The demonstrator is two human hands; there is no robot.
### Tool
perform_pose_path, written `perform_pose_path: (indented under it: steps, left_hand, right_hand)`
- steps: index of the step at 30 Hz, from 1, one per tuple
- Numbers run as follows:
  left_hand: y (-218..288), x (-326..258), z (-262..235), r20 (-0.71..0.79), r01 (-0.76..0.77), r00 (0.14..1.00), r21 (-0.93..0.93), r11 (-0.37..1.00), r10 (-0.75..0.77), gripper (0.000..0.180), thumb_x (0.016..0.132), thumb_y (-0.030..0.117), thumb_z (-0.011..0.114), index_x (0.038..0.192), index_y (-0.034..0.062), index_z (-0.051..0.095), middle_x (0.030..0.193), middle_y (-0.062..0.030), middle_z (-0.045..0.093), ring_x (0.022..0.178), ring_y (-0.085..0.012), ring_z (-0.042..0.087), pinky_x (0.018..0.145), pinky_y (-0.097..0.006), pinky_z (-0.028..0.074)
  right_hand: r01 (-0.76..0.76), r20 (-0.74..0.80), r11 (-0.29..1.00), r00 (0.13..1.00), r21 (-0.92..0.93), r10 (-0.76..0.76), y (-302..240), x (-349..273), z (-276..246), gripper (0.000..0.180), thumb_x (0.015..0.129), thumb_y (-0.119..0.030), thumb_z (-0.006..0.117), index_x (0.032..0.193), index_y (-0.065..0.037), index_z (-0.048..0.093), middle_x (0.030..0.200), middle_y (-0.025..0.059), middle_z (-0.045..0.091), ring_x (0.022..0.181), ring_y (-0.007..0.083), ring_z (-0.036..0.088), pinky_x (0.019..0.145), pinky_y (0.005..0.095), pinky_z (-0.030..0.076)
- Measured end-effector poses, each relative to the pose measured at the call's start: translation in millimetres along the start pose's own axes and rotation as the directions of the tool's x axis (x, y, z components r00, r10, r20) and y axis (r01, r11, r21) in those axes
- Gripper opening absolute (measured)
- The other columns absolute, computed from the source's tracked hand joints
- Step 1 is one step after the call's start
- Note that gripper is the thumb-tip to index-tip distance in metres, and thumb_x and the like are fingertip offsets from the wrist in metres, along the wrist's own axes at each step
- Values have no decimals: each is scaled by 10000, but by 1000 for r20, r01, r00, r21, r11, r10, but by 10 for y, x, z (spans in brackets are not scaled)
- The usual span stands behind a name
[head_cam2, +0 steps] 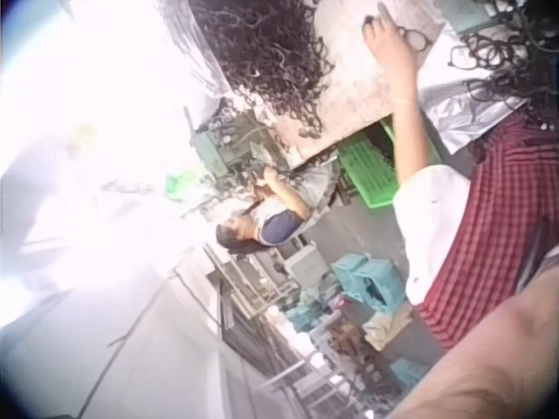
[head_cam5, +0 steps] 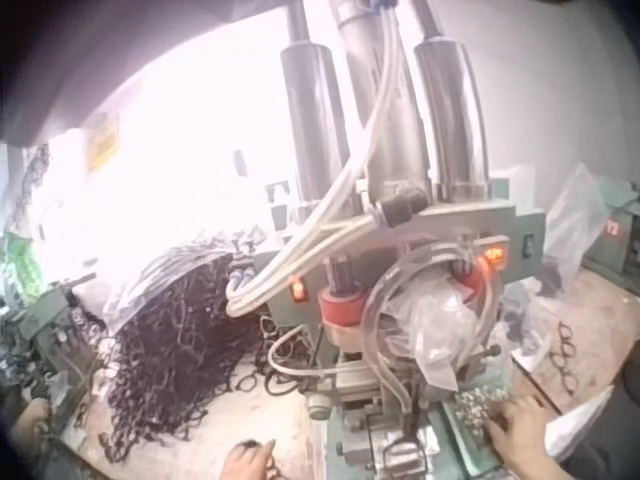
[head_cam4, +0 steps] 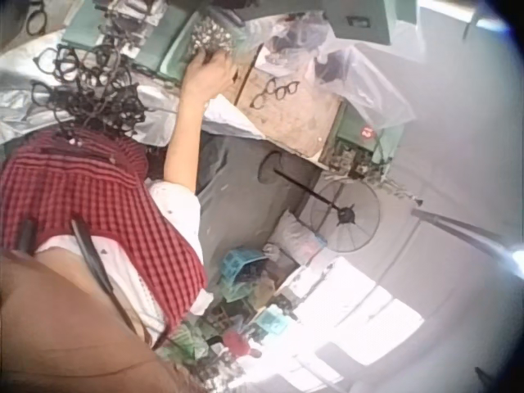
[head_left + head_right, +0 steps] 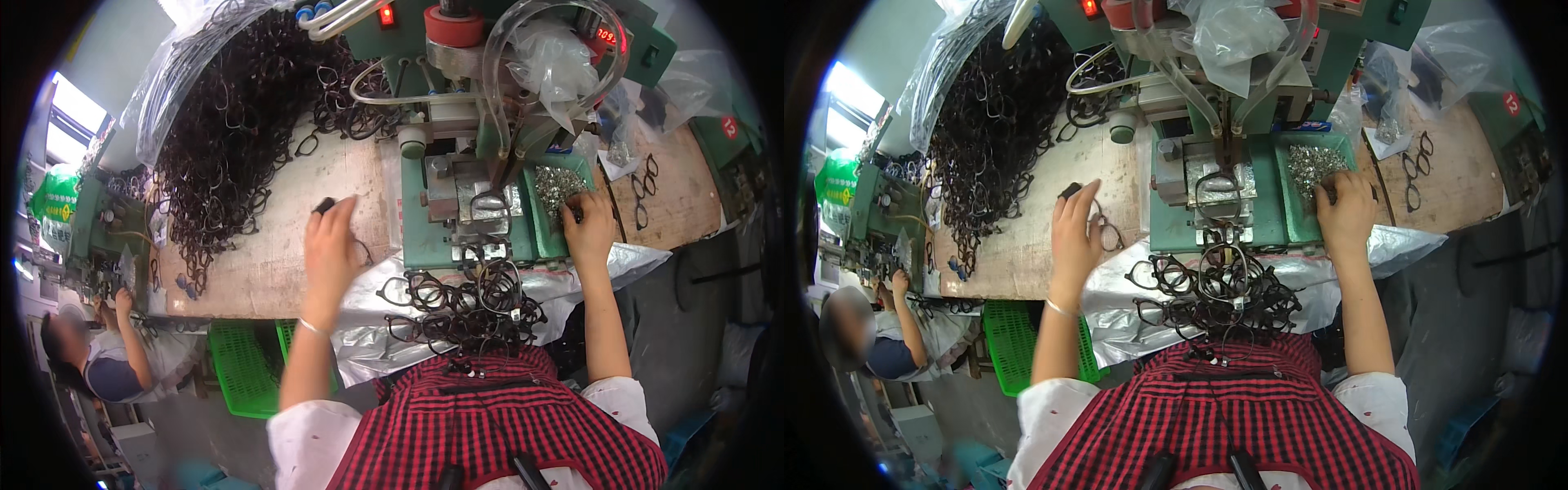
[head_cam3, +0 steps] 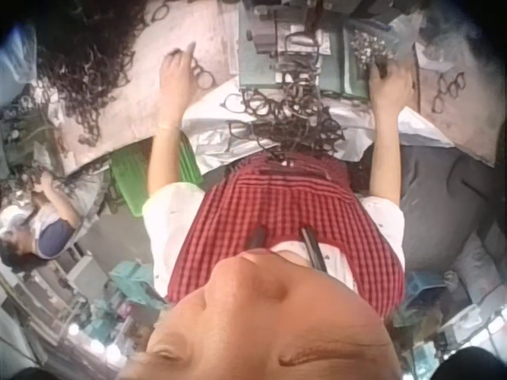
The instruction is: The person assembles eyeglasses by inserting small metal components into the frame using a press machine. They repeatedly pick up frames, place them in the machine, and press down to secure the parts before moving the finished glasses aside.
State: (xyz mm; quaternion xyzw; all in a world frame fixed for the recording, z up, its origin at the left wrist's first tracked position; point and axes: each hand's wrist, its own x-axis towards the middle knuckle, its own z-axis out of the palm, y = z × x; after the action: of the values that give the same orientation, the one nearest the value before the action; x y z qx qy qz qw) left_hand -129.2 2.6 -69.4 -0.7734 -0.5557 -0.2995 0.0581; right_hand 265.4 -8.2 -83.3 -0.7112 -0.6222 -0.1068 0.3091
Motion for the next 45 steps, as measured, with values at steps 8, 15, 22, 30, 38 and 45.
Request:
perform_pose_path:
  steps: [8, 15, 22, 30, 38, 45]
  left_hand:
    - [-992, 681, 554, 151, -69, 987, 108, 992, 52, 304, 767, 30, 611, 1058, 117, 618, 953, -147, 546, 854, -345, 604, 701, -450, 502]
    - [-1624, 1896, 1765, 71, 113, 990, 86, 990, -119, 417, 797, 277, 654, 1212, 235, 661, 1175, -157, 585, 989, -378, 586, 837, -450, 514]
    - [-1405, 1076, 1189, 173, 62, 977, 332, 941, -125, 233, 868, 225, 611, 1058, 140, 715, 1266, -105, 592, 1072, -361, 555, 840, -449, 517]
    - [-1432, 439, 59, 212, 290, 941, -110, 951, -262, 304, 963, 96, 461, 1143, 87, 705, 1460, -160, 481, 1272, -318, 534, 1035, -374, 433]
    - [-448, -45, 306, -79, 564, 705, -538, 626, -704, 371, 1047, 229, 377, 1011, -3, 664, 795, -35, 591, 786, -138, 559, 755, -263, 457]
    - [1167, 401, -377, -105, -23, 954, -959, 281, -280, 307, 982, 271, 516, 1051, -20, 586, 1006, -87, 562, 911, -172, 535, 803, -294, 473]
  right_hand:
    - [-37, -123, 955, 989, 294, 76, 5, -26, 39, 118, 805, -108, 699, 907, -55, 725, 903, 118, 706, 842, 301, 656, 753, 393, 510]
    - [-186, 1, 846, 977, 499, 214, -175, 62, 106, 145, 819, -107, 692, 938, -34, 730, 914, 137, 717, 863, 277, 685, 779, 348, 520]
    - [-308, -63, 848, 927, 431, 368, 238, -386, -289, 129, 776, -44, 723, 904, -24, 726, 872, 124, 699, 826, 259, 671, 768, 345, 515]
    - [8, 61, 656, 995, 755, -82, -586, 161, -513, 127, 792, -73, 728, 914, -42, 739, 914, 110, 724, 869, 248, 677, 797, 346, 511]
    - [-173, 139, 292, 981, 941, 132, -1066, 185, -99, 385, 789, -50, 735, 1142, 24, 599, 898, 52, 678, 881, 119, 643, 811, 272, 499]
    - [-338, 339, -24, 934, 941, 112, -1198, 240, -195, 448, 797, -8, 716, 1214, 11, 554, 902, 36, 675, 871, 86, 612, 818, 239, 471]
